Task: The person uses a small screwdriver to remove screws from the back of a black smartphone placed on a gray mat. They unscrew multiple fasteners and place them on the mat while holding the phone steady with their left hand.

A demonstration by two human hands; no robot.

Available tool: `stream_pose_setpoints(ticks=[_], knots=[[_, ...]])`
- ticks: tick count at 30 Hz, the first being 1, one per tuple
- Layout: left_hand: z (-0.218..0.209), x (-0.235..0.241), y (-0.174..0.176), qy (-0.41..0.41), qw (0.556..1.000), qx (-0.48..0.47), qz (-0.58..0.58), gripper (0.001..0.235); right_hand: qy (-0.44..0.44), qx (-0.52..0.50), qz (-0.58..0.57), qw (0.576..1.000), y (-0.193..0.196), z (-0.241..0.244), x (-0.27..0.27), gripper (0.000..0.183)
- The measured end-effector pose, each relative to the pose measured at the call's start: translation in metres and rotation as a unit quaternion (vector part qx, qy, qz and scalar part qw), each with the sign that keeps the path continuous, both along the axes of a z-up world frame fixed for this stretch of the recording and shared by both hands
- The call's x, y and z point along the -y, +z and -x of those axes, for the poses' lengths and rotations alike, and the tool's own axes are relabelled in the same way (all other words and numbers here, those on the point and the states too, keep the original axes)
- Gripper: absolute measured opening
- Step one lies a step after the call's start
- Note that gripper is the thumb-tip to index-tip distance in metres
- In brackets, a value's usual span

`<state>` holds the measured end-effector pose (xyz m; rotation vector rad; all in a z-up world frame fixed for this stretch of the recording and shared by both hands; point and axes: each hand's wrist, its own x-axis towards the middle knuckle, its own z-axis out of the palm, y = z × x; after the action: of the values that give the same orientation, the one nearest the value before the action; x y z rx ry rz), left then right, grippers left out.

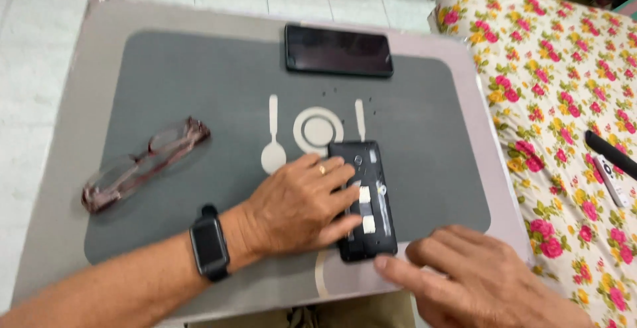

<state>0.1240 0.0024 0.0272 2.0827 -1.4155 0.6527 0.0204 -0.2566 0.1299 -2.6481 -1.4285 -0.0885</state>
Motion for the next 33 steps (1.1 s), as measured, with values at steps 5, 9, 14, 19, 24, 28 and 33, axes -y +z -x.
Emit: stream_pose_setpoints(ticks=[5, 9, 14, 19, 24, 28, 33], knots=[[-0.001, 0.002, -0.012, 0.020, 0.999, 0.021, -0.021, 0.031, -0.034, 0.038, -0.046, 0.998, 0.000, 0.003, -0.012, 0.035], [-0.001, 0.002, -0.016, 0.036, 0.998, 0.042, -0.037, 0.035, -0.048, 0.033, -0.054, 0.997, 0.003, 0.000, -0.015, 0.031], [-0.001, 0.002, -0.016, 0.036, 0.997, 0.038, -0.050, 0.035, -0.043, 0.001, -0.059, 0.997, 0.002, 0.002, -0.013, 0.033], [-0.002, 0.001, -0.014, 0.027, 0.998, 0.037, -0.052, 0.034, -0.028, 0.035, -0.076, 0.996, -0.002, 0.000, -0.012, 0.023], [-0.005, -0.003, -0.011, 0.008, 0.998, 0.036, -0.056, 0.030, -0.052, -0.018, -0.066, 0.996, 0.001, 0.005, -0.008, 0.033], [-0.006, -0.004, -0.013, -0.013, 0.997, 0.000, -0.072, 0.030, -0.146, -0.055, 0.017, 0.988, 0.007, 0.014, -0.010, 0.036], [-0.007, -0.012, -0.013, 0.026, 0.990, 0.092, -0.106, 0.031, -0.130, -0.062, -0.012, 0.989, 0.015, 0.017, -0.015, 0.032]])
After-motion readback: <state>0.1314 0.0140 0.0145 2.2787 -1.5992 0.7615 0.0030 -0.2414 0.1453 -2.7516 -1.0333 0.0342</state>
